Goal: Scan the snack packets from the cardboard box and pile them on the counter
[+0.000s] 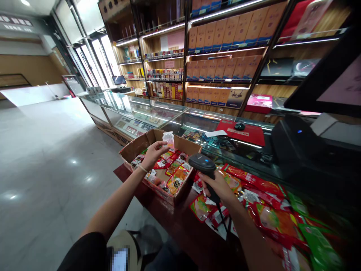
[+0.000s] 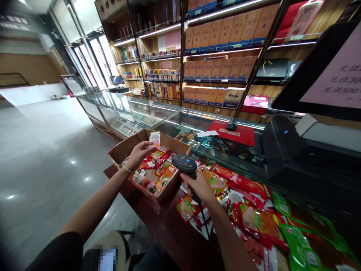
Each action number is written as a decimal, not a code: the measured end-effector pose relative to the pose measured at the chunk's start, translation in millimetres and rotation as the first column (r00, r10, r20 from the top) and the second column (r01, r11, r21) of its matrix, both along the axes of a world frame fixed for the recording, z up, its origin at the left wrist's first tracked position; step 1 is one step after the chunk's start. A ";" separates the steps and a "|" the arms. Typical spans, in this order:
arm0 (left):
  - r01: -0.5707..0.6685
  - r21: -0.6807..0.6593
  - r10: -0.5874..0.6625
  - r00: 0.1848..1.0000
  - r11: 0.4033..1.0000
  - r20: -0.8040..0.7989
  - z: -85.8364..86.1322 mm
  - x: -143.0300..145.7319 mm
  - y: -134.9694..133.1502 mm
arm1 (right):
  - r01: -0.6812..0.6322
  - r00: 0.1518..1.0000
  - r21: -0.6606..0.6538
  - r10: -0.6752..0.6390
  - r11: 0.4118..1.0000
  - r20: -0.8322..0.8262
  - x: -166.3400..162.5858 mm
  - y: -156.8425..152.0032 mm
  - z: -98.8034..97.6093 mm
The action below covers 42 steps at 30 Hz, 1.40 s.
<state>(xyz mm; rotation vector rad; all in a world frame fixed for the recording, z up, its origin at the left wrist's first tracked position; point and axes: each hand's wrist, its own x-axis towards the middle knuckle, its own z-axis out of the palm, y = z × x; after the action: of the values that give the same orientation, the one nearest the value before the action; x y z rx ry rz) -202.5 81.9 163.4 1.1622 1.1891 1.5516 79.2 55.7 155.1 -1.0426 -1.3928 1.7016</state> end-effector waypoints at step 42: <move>0.271 -0.011 -0.167 0.564 0.963 -0.808 3.6 87.3 2.4 | 0.208 0.978 0.066 -0.208 0.976 -0.008 84.0 -2.0 -0.4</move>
<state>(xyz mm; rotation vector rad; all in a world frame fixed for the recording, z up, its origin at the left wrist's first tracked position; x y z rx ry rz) -115.3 84.3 167.0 2.1460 1.4331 0.8706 163.2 53.6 154.7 -1.1086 -1.2822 1.4943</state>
